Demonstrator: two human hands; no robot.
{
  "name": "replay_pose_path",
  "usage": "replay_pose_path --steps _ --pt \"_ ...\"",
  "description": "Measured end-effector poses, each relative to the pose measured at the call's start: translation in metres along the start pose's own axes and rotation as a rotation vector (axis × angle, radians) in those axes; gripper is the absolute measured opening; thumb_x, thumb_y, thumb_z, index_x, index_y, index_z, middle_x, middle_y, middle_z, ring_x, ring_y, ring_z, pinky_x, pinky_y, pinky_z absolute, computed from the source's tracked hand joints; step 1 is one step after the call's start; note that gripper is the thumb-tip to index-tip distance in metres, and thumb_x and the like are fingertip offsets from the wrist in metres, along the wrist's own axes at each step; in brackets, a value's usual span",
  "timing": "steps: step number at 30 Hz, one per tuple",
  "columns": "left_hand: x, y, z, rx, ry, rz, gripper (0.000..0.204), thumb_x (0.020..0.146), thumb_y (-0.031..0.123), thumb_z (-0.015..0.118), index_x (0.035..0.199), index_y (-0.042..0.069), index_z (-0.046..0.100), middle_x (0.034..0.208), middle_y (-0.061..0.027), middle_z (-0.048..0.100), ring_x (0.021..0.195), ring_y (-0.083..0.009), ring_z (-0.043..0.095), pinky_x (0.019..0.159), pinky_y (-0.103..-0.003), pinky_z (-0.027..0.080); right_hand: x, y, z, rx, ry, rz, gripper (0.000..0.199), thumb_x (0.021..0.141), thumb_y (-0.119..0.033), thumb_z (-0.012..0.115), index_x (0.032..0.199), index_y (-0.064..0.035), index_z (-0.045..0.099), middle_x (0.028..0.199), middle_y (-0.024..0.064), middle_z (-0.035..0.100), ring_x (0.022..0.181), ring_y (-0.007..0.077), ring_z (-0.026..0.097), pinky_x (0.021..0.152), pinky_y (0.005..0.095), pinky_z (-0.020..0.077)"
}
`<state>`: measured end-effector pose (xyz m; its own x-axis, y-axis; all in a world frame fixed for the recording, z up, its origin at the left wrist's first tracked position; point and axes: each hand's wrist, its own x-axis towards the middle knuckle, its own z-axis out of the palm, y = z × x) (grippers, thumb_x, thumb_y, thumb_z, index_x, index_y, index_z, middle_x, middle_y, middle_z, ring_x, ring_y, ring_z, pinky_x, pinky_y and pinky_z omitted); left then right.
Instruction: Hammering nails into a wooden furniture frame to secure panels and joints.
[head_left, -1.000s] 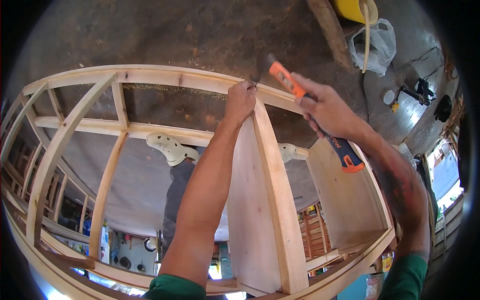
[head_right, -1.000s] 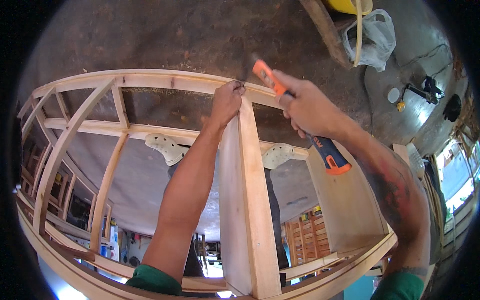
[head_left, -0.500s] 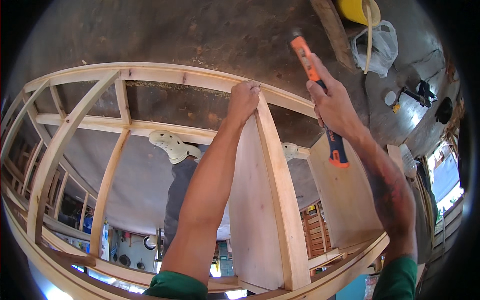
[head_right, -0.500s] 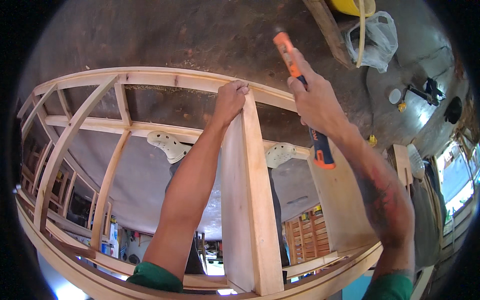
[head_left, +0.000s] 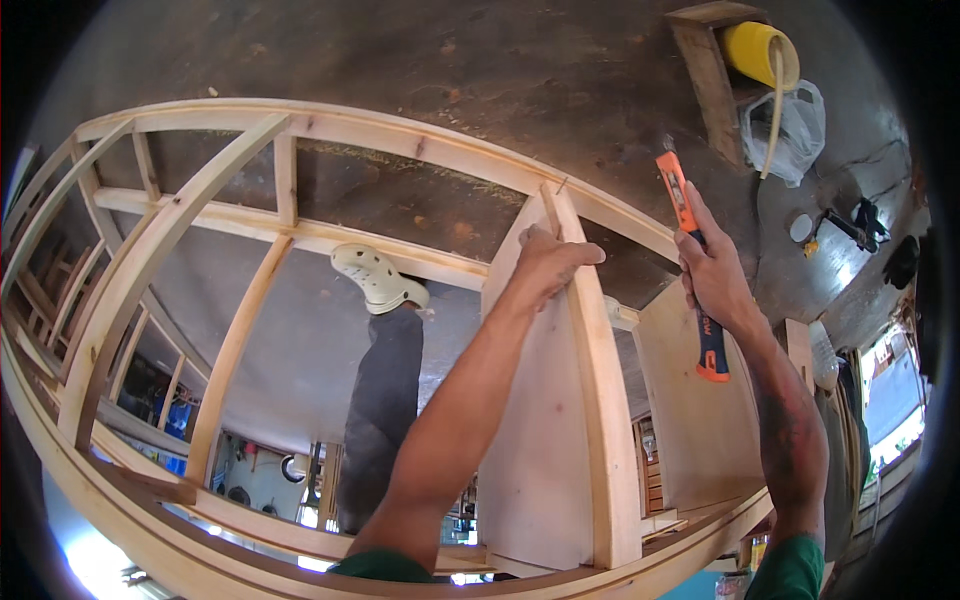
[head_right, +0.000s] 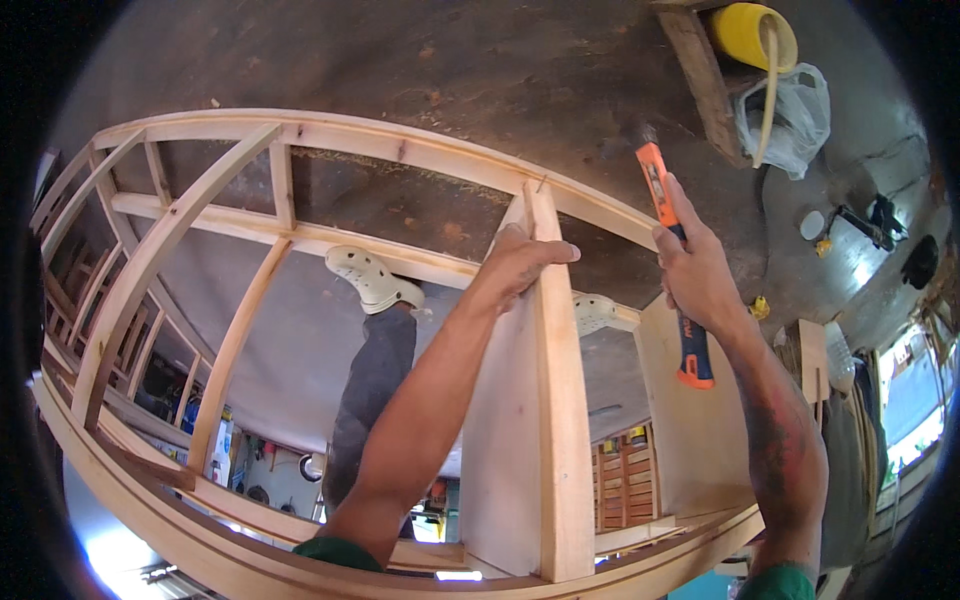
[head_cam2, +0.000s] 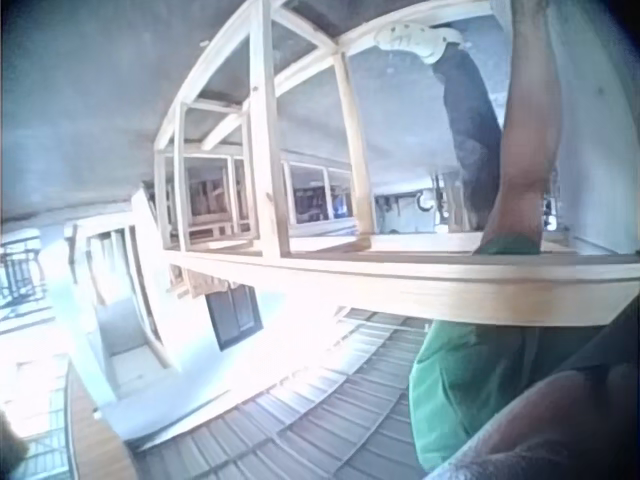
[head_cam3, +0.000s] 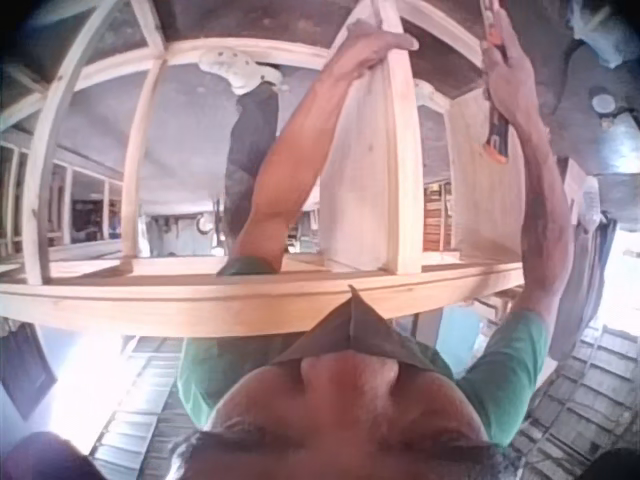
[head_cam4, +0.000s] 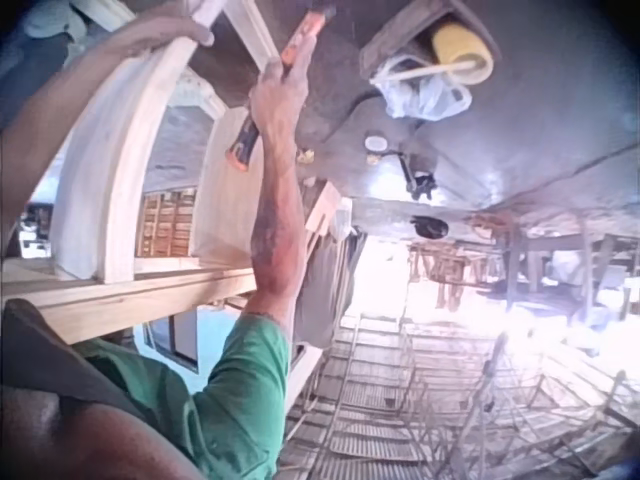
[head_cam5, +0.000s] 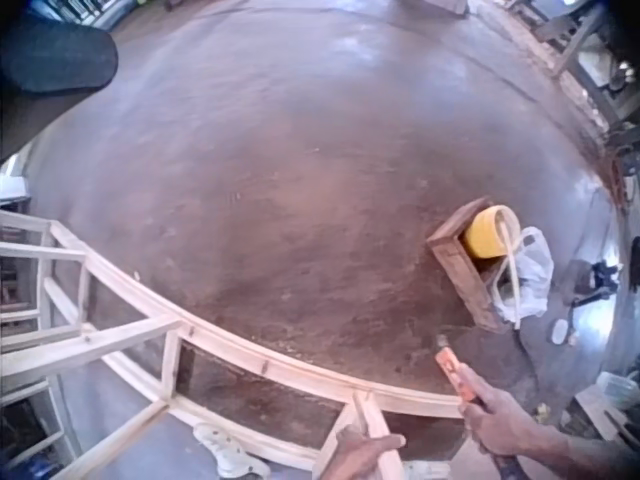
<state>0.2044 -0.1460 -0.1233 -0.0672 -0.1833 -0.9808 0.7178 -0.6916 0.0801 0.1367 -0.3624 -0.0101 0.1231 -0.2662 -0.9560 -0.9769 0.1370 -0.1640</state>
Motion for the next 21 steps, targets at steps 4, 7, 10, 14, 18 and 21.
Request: replay_pose_path --steps 4,7,10,14,18,21 --pt "-0.004 0.012 0.001 -0.011 0.009 0.123 0.044 0.055 0.022 0.080 0.079 -0.013 0.068 0.072 -0.0184 0.070 0.057 -0.0274 0.067 0.056 -0.035 0.055 -0.003 0.011 0.006 -0.105 -0.073 0.013 0.064 0.103 -0.013 0.048 0.163 -0.0193 0.026 0.075 0.0009 0.051 0.054 0.0101 0.049 0.050 0.0295 0.0466" --pt "0.001 0.017 0.003 0.055 0.106 0.072 0.031 0.051 0.020 0.077 0.067 -0.006 0.069 0.072 -0.0182 0.070 0.064 -0.0271 0.070 0.059 -0.036 0.057 -0.004 0.014 0.013 -0.130 -0.109 0.005 0.066 0.103 -0.017 0.052 0.163 -0.0205 0.026 0.075 0.0002 0.051 0.057 0.0089 0.048 0.053 0.0292 0.0473" --pt "0.004 0.016 0.002 0.041 0.074 0.130 0.028 0.053 0.019 0.078 0.067 -0.003 0.068 0.067 -0.0121 0.068 0.060 -0.0218 0.066 0.056 -0.033 0.052 0.002 -0.003 0.015 -0.345 -0.089 -0.207 0.067 0.102 -0.015 0.053 0.163 -0.0190 0.025 0.079 0.0136 0.059 0.065 0.0258 0.058 0.060 0.0388 0.0498" --pt "0.004 0.015 0.000 0.126 0.078 0.144 0.033 0.049 0.018 0.079 0.071 -0.005 0.071 0.075 -0.0188 0.073 0.066 -0.0265 0.072 0.061 -0.038 0.058 0.030 -0.056 0.013 -0.593 -0.181 -0.538 0.064 0.098 -0.012 0.053 0.158 -0.0143 0.029 0.091 0.0331 0.066 0.084 0.0544 0.062 0.073 0.0562 0.0499" --pt "0.005 0.015 0.003 0.055 0.076 0.079 0.031 0.052 0.017 0.079 0.074 -0.003 0.070 0.071 -0.0147 0.071 0.064 -0.0241 0.070 0.058 -0.037 0.055 0.056 -0.097 0.035 -0.869 -0.373 -0.664 0.065 0.096 -0.012 0.056 0.157 -0.0178 0.033 0.089 0.0282 0.069 0.082 0.0492 0.067 0.074 0.0546 0.0522" --pt "0.002 0.012 0.006 0.006 0.078 0.045 0.026 0.058 0.017 0.078 0.077 0.000 0.071 0.069 -0.0090 0.069 0.057 -0.0185 0.065 0.049 -0.033 0.049 0.065 -0.104 0.056 -1.040 -0.461 -0.566 0.070 0.092 -0.010 0.058 0.157 -0.0244 0.035 0.089 0.0254 0.069 0.084 0.0448 0.069 0.074 0.0530 0.0538"
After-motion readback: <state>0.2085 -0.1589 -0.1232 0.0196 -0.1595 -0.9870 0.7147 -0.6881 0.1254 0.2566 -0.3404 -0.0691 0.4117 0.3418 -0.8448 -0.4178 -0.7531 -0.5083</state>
